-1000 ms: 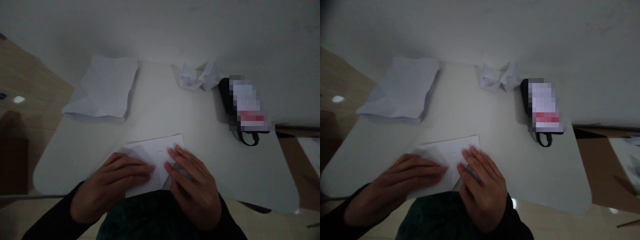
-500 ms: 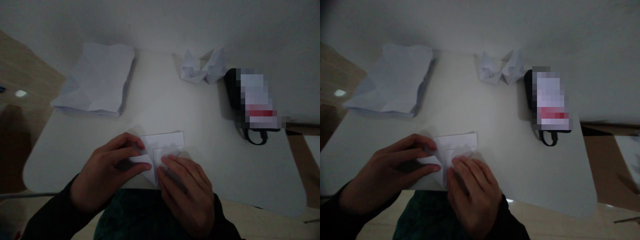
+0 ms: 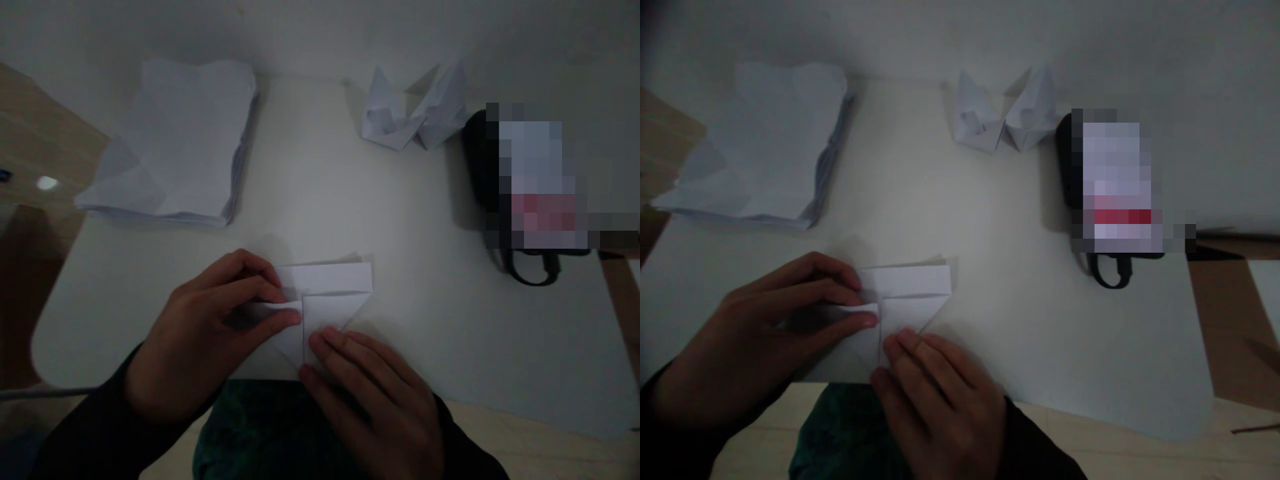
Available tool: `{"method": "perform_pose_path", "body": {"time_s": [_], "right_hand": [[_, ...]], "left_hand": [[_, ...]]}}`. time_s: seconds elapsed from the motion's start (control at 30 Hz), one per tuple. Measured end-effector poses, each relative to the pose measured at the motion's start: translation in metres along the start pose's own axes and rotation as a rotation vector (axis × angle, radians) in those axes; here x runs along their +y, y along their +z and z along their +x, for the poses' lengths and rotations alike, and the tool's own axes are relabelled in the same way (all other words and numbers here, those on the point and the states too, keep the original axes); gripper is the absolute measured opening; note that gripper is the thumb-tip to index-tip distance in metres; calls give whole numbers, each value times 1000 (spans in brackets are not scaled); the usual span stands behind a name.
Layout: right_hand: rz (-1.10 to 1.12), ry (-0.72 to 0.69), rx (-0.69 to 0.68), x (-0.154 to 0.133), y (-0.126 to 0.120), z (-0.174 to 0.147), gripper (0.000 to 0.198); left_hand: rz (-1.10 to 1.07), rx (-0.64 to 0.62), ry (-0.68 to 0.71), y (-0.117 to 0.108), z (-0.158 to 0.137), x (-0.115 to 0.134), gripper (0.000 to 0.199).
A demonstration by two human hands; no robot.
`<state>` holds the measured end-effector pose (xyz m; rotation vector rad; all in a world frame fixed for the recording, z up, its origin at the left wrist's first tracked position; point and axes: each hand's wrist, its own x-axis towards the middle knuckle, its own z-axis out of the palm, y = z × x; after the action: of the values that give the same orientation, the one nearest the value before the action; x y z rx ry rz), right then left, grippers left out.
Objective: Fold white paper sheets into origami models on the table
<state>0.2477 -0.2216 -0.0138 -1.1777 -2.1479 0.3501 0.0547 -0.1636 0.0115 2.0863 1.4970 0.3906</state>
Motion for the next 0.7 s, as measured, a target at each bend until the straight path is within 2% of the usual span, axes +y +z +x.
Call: {"method": "perform_pose_path", "body": {"time_s": [0.13, 0.37, 0.47, 0.7], "right_hand": [[6, 56, 3, -2, 1, 0, 14], [27, 296, 64, -7, 6, -1, 27], [25, 257, 20, -6, 3, 1, 24], [-20, 56, -42, -1, -3, 2, 20]], "left_hand": [[45, 62, -60, 3, 4, 3, 18], [34, -5, -111, 1, 8, 5, 21], [26, -5, -133, 0, 9, 4, 22], [24, -50, -134, -2, 11, 2, 23]]}}
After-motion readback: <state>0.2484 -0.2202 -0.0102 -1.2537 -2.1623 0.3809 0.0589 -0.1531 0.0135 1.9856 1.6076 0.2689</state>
